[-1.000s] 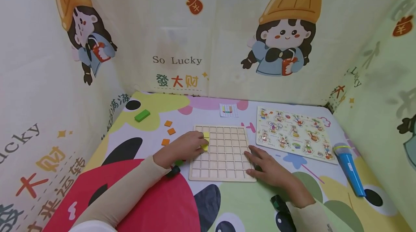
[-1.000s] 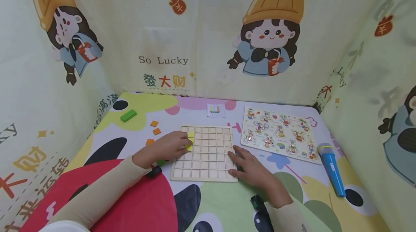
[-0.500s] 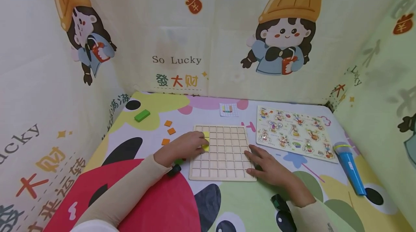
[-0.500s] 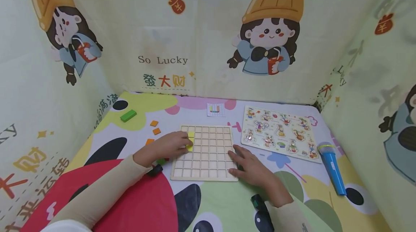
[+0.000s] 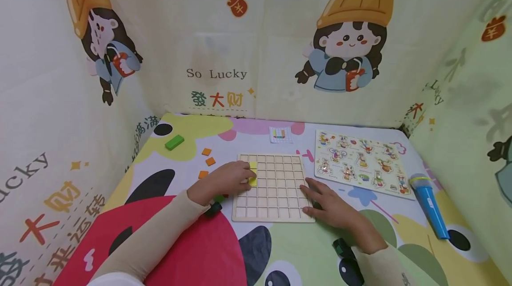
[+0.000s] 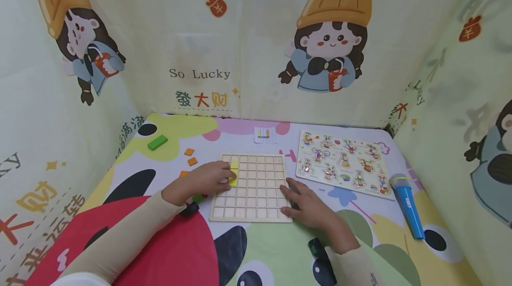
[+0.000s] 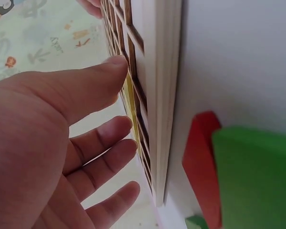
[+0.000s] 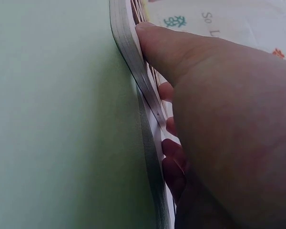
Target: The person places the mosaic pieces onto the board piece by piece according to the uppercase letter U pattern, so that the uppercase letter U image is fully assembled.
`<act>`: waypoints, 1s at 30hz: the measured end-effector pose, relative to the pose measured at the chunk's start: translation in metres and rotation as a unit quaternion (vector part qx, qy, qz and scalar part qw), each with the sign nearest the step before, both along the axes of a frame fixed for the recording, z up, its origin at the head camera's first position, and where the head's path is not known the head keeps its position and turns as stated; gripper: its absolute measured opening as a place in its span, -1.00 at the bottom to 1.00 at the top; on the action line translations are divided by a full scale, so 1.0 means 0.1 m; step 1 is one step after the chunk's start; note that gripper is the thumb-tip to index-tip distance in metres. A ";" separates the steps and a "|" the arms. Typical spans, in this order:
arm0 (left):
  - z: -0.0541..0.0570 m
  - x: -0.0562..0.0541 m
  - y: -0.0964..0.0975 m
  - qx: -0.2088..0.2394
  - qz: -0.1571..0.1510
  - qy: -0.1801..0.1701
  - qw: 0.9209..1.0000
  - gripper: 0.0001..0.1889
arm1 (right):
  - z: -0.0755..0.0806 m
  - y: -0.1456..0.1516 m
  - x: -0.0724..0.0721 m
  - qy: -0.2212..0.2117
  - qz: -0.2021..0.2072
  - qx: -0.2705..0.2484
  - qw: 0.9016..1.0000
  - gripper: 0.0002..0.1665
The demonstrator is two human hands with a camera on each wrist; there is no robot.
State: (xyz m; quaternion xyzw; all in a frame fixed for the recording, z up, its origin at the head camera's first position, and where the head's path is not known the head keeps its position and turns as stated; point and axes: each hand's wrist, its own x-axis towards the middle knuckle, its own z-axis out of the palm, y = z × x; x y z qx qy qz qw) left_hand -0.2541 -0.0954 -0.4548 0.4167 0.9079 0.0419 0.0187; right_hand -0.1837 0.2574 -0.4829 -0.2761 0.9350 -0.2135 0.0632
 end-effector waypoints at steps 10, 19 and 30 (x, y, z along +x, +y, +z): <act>-0.02 0.05 -0.23 0.003 0.029 -0.009 1.000 -0.63 | 0.00 -0.02 0.00 -0.014 -0.002 0.013 1.000 -0.11; 0.06 0.09 -0.31 0.012 0.093 -0.034 0.995 -0.51 | 0.04 0.00 -0.01 -0.010 -0.009 0.012 1.000 -0.11; 0.09 0.23 -0.48 0.019 0.056 -0.060 0.996 -0.41 | 0.04 0.00 0.00 -0.020 -0.003 0.003 1.000 -0.11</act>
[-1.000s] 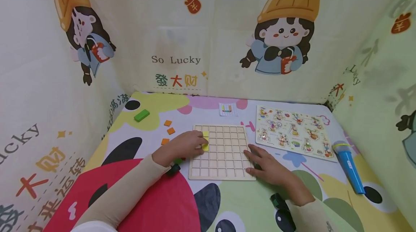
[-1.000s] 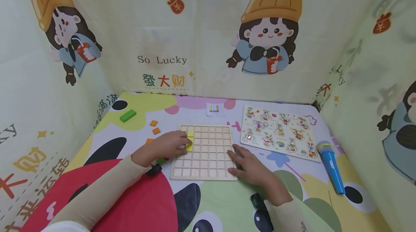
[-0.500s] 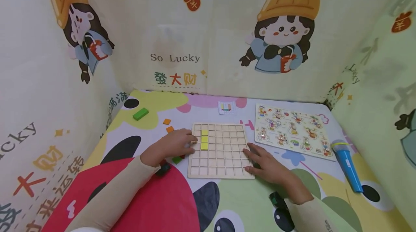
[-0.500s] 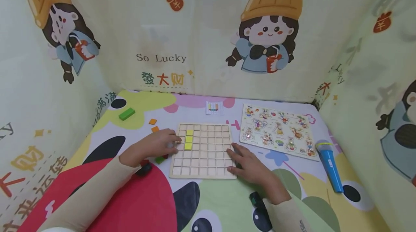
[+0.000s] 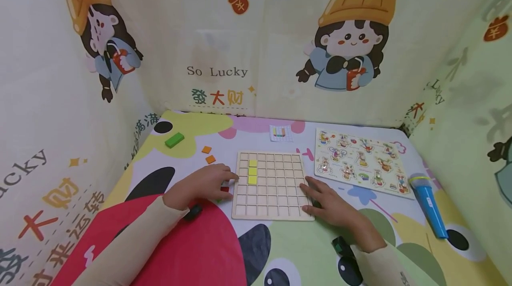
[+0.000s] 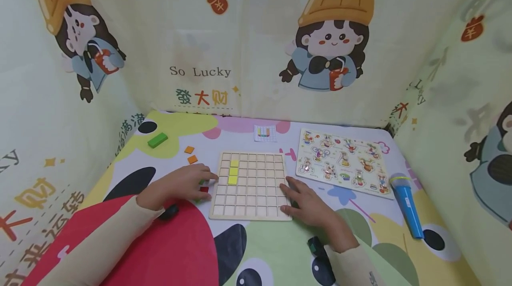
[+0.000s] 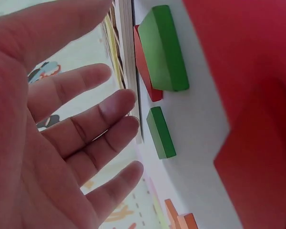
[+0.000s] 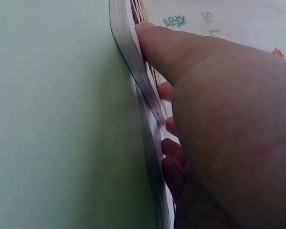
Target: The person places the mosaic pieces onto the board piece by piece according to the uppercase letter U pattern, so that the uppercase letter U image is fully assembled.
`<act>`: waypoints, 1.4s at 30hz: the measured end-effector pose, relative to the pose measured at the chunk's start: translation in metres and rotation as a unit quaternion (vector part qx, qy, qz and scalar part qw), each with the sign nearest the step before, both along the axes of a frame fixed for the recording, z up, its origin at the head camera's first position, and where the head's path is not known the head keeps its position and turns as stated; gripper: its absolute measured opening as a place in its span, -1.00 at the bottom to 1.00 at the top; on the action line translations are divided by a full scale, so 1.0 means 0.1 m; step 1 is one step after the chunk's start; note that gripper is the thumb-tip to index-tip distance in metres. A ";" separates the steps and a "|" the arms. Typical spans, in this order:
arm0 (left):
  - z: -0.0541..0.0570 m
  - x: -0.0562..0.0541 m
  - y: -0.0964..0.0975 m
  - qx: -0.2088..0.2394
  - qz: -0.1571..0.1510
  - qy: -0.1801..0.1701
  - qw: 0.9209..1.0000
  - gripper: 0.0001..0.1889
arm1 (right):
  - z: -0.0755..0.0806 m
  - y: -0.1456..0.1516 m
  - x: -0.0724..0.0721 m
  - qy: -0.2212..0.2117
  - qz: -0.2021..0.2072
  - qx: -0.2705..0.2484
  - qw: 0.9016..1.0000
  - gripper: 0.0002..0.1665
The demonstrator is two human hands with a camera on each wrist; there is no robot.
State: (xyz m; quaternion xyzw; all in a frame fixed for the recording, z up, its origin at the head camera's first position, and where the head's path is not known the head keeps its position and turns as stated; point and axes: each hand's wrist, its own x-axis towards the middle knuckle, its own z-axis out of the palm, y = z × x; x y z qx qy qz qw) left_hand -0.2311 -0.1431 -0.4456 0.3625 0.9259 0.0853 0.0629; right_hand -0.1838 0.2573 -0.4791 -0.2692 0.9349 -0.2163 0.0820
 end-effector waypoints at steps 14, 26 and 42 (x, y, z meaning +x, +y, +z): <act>-0.02 0.00 -0.03 -0.010 0.036 -0.041 0.998 -0.44 | -0.02 0.00 0.00 0.009 0.001 -0.001 1.000 -0.12; 0.03 -0.01 -0.01 -0.010 0.032 -0.047 0.998 -0.52 | -0.03 0.00 0.00 0.018 -0.002 0.004 1.000 -0.12; 0.00 -0.03 0.00 -0.043 0.023 -0.028 0.998 -0.85 | -0.01 0.00 0.00 0.012 -0.002 -0.001 1.000 -0.13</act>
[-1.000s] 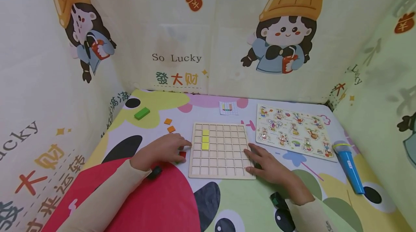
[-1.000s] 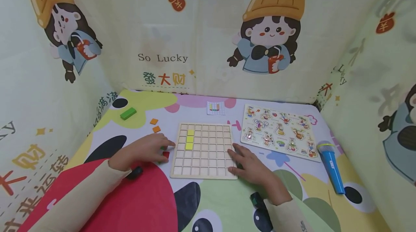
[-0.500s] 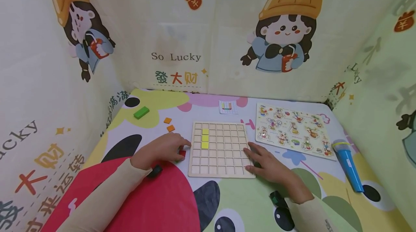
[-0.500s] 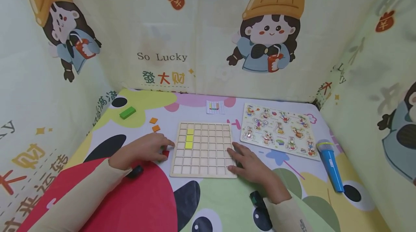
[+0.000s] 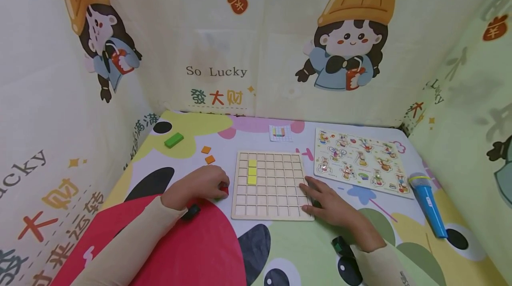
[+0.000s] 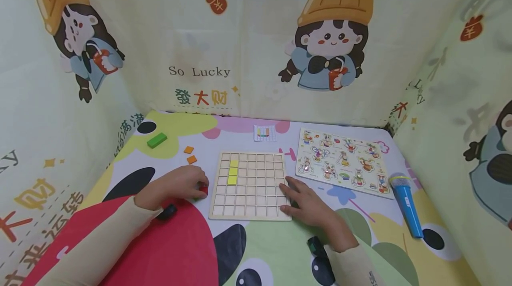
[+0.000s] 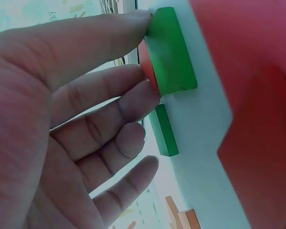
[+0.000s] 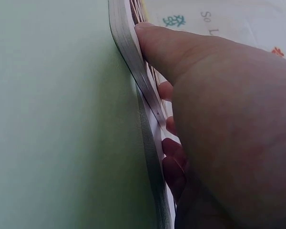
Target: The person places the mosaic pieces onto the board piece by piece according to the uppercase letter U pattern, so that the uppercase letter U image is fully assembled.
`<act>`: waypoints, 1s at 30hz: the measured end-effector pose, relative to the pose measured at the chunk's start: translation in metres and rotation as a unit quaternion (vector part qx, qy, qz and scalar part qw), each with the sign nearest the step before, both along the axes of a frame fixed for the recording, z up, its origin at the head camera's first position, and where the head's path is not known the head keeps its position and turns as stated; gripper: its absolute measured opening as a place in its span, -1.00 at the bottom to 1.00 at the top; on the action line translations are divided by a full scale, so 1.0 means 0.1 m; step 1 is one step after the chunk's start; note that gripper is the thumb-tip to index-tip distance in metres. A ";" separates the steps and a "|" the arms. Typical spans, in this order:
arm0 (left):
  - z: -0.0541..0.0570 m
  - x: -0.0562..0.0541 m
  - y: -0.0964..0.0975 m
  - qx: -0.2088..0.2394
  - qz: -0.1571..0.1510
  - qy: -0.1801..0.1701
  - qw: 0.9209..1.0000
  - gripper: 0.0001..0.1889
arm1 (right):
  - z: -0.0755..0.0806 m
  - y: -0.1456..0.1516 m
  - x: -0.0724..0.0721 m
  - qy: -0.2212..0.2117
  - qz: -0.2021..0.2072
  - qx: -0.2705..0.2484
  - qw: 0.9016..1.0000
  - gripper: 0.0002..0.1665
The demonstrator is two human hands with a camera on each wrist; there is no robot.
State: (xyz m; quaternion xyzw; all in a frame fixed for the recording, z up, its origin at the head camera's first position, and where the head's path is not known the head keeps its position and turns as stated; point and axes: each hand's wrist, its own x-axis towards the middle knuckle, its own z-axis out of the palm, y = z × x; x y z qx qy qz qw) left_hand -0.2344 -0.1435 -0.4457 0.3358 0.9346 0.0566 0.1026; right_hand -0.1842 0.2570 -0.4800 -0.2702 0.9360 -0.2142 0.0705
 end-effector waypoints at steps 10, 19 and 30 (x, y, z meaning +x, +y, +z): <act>0.02 0.02 0.02 0.012 0.008 -0.004 1.000 -0.82 | -0.01 0.00 0.00 -0.004 -0.001 -0.008 1.000 -0.13; 0.06 0.03 0.02 0.046 0.012 0.010 0.999 -0.83 | 0.02 -0.01 0.01 -0.012 -0.011 0.000 1.000 -0.14; 0.10 0.02 0.03 0.039 0.014 0.030 0.999 -0.79 | 0.00 0.00 0.00 -0.015 -0.012 -0.001 1.000 -0.13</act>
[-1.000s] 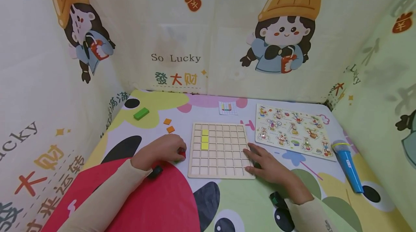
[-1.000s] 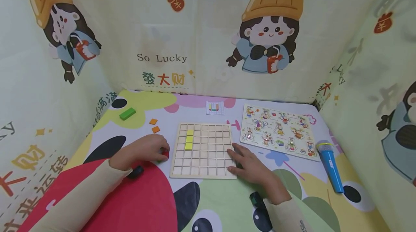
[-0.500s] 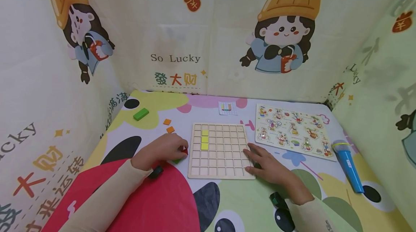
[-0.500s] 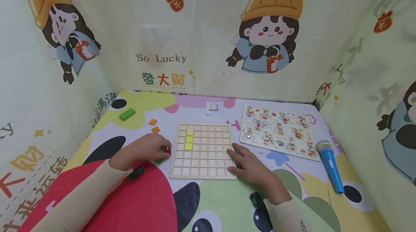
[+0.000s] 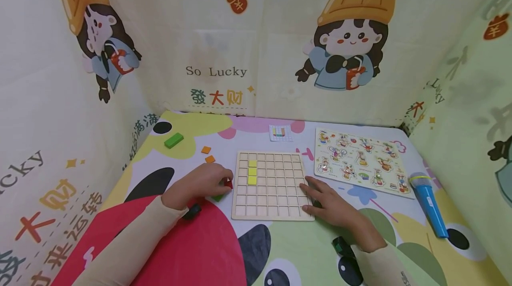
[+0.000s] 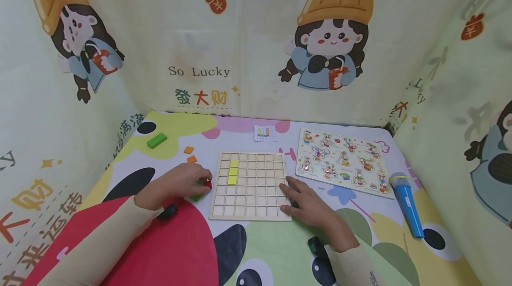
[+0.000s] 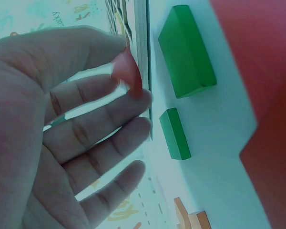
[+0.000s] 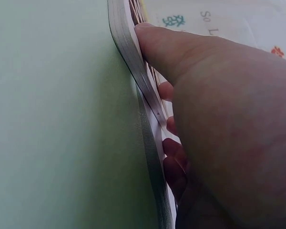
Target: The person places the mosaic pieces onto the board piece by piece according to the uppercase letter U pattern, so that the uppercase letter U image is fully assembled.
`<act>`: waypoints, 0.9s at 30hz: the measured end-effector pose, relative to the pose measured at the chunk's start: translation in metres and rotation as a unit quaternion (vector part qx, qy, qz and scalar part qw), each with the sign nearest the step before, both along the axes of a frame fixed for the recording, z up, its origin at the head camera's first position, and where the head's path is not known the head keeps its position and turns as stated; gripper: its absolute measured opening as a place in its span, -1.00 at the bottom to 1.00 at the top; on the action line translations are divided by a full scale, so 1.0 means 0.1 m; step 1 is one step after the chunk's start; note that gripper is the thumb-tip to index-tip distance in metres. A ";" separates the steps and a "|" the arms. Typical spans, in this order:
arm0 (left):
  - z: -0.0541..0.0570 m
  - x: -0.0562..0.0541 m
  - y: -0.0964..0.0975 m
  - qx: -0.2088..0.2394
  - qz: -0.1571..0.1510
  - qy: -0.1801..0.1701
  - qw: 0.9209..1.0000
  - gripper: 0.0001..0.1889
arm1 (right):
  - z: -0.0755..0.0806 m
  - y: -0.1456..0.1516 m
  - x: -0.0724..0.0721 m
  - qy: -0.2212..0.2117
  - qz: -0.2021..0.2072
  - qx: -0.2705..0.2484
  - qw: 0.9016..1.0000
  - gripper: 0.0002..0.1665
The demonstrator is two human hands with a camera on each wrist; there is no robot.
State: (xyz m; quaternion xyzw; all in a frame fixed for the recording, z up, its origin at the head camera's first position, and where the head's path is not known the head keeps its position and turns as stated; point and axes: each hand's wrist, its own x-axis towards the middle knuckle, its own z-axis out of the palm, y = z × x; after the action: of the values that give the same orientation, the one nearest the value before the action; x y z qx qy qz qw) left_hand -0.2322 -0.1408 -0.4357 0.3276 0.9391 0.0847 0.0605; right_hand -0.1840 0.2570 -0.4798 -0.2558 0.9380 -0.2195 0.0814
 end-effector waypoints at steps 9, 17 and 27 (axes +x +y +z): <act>-0.05 -0.01 -0.01 -0.027 -0.010 0.006 1.000 -0.75 | 0.00 0.00 0.00 0.000 0.002 0.000 1.000 -0.13; -0.11 -0.02 0.03 -0.021 -0.031 0.012 0.999 -0.76 | 0.00 0.02 -0.01 0.004 0.002 -0.002 1.000 -0.12; -0.07 -0.02 -0.01 -0.024 -0.013 0.017 0.999 -0.74 | 0.01 0.00 0.00 -0.004 0.001 -0.004 1.000 -0.14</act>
State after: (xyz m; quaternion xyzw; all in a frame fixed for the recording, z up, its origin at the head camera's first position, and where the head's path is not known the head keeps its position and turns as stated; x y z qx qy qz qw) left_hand -0.2343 -0.1414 -0.4427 0.3398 0.9373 0.0560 0.0530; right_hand -0.1841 0.2570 -0.4786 -0.2563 0.9364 -0.2244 0.0839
